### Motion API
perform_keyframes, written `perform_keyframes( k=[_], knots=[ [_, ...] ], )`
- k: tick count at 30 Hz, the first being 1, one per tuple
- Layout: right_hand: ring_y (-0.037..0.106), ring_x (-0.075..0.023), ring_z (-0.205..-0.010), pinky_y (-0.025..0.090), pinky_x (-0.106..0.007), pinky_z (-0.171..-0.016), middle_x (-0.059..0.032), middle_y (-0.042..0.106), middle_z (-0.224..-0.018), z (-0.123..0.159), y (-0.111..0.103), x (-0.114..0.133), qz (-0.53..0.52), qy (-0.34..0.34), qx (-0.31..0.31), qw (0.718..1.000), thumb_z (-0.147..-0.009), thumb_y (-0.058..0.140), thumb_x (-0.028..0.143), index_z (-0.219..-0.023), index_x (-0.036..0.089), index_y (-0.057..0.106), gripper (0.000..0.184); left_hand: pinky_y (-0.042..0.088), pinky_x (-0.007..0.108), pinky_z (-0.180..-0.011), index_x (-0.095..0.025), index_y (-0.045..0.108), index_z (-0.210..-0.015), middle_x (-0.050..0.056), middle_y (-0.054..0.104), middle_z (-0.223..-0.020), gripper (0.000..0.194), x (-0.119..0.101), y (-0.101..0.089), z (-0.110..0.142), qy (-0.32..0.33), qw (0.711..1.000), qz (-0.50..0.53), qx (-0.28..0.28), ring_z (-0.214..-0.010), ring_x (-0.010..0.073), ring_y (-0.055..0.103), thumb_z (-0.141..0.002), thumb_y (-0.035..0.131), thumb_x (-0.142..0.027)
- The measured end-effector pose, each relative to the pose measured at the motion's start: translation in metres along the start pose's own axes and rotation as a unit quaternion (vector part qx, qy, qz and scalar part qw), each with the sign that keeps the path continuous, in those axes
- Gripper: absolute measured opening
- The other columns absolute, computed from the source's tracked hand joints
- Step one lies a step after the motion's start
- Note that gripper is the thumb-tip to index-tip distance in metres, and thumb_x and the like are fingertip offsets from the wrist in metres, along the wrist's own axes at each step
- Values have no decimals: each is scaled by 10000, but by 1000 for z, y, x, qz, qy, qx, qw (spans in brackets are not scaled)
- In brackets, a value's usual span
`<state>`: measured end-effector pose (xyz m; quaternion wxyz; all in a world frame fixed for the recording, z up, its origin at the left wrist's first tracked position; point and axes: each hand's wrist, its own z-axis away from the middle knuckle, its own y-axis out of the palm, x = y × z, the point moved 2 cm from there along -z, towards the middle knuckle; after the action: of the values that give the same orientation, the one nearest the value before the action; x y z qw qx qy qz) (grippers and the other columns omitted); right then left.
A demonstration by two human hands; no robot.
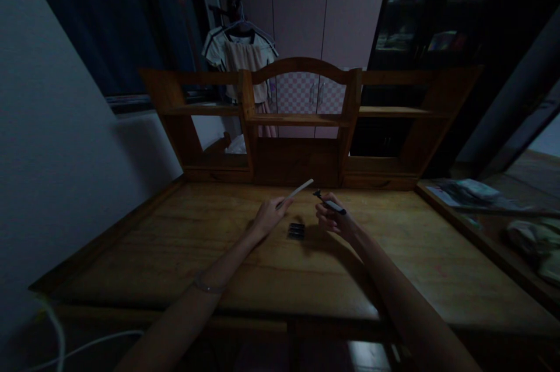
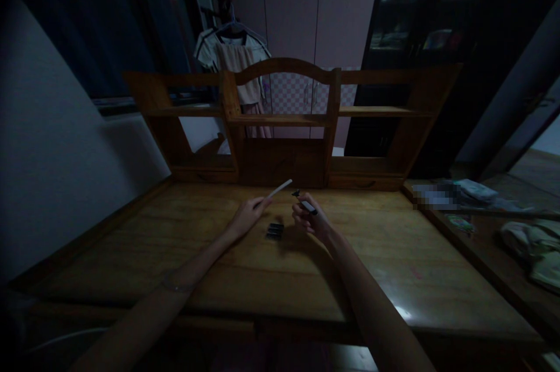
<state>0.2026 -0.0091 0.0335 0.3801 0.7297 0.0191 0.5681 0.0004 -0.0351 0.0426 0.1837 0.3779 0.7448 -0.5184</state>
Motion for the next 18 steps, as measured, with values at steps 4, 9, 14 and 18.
perform_keyframes(
  k=[4,9,14,18],
  knots=[
    [209,-53,-270,211,-154,-223,65,310,-374,1,2,1,-4,-2,-5,1000,-843,362,445,-508,211,280,417,313,219,-560,-134,663,-790,5,595,-666,505,-3,3,1,25,1000,5,18,-619,130,499,-857,382,-549],
    [240,-65,-271,223,-162,-229,54,337,-373,3,5,3,7,-1,-13,1000,-838,347,416,-517,209,319,383,298,220,-553,-134,643,-746,-4,552,-622,507,-2,-1,0,1,1000,-6,-19,-593,121,476,-859,375,-550],
    [234,-64,-245,202,-173,-214,55,338,-363,2,2,3,7,-13,-4,1000,-849,338,411,-515,213,310,390,300,213,-550,-133,624,-752,-10,531,-624,498,-8,-2,2,26,1000,16,3,-594,112,446,-865,366,-543],
    [213,-58,-255,202,-167,-214,62,325,-371,2,2,1,-7,-3,-3,1000,-853,349,422,-520,210,309,396,306,216,-557,-133,622,-725,-3,532,-622,510,-6,1,1,7,1000,-9,9,-595,118,448,-856,371,-557]
  ],
)
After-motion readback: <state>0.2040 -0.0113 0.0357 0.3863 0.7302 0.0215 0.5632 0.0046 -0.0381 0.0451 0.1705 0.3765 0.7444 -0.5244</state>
